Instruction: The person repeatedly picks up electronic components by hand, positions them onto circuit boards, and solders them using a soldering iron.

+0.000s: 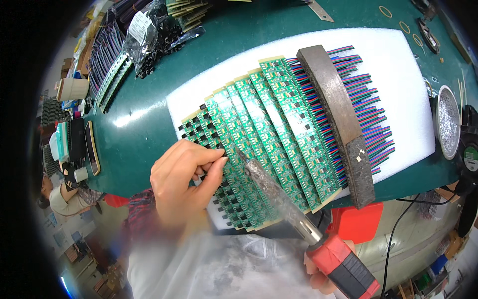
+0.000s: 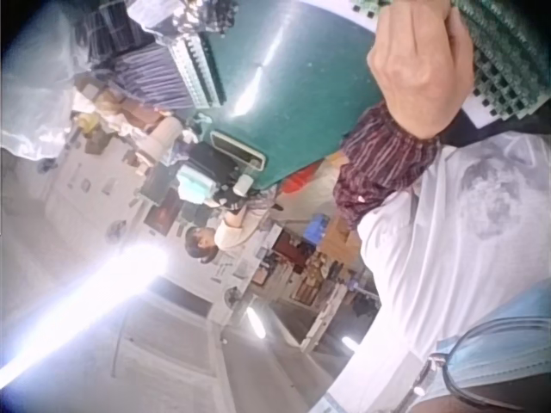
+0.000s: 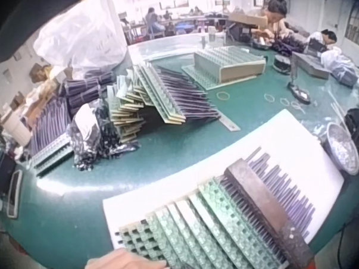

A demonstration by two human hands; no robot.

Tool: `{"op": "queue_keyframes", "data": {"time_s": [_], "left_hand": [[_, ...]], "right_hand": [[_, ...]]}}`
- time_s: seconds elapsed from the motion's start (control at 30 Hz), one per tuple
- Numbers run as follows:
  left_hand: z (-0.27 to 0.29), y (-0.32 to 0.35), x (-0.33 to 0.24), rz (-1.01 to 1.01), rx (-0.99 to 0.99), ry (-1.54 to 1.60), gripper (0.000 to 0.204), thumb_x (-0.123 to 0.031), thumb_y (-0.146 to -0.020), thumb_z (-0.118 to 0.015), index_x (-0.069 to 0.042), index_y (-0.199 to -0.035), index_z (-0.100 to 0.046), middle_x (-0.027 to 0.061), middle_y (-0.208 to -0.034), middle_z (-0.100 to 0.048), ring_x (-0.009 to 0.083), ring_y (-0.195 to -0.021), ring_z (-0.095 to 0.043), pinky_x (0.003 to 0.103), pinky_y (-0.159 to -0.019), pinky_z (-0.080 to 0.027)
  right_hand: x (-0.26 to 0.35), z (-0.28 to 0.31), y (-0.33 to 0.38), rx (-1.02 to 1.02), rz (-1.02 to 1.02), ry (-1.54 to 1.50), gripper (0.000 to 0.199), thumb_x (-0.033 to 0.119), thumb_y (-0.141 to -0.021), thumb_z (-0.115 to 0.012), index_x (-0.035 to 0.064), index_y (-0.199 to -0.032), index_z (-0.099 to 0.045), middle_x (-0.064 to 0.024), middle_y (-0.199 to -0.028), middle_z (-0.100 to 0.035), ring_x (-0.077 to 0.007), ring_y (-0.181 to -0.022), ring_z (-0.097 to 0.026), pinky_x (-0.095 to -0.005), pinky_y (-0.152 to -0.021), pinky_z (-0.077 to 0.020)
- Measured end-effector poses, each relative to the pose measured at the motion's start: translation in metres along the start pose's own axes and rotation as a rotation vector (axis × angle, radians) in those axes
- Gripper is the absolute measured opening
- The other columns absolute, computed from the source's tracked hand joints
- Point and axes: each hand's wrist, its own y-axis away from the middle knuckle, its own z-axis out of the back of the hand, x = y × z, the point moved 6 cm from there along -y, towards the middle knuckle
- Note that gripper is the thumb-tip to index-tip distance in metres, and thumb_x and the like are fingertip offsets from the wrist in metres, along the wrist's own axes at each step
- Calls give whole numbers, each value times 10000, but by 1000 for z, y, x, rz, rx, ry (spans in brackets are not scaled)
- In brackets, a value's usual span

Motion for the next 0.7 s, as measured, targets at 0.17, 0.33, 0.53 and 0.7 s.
{"op": "queue_keyframes", "data": {"time_s": [0.17, 0.33, 0.53, 0.7], "left_hand": [[2, -1, 1, 4, 19, -21, 186, 79, -664, -754, -3, -808, -669, 71, -671, -621, 156, -535, -552, 270, -465, -410], [4, 0, -5, -71, -4, -38, 168, 50, -674, -750, -17, -793, -652, 86, -688, -609, 218, -577, -585, 314, -510, -454], [66, -7, 50, 89, -214, -306, 150, -5, -761, -719, -10, -885, -637, 96, -805, -634, 200, -604, -587, 305, -520, -460], [114, -38, 165, 273, -179, -522, 189, -97, -810, -691, -13, -976, -657, 80, -840, -639, 186, -670, -587, 328, -636, -477]], "right_hand": [[9, -12, -20, 87, 177, -109, 777, 517, -890, -620, -31, -1373, -356, 13, -544, -479, -132, -449, -481, -296, -469, -439], [9, -9, -22, -193, -33, -109, 812, 535, -868, -636, -35, -1368, -344, -1, -545, -494, -148, -443, -484, -301, -471, -429], [8, -3, -24, -259, -36, -194, 790, 521, -871, -631, -37, -1333, -316, -37, -530, -470, -170, -418, -466, -308, -457, -412], [5, 1, -20, -346, -78, -38, 771, 526, -888, -602, -46, -1323, -321, -20, -518, -446, -158, -405, -446, -299, -451, -407]]}}
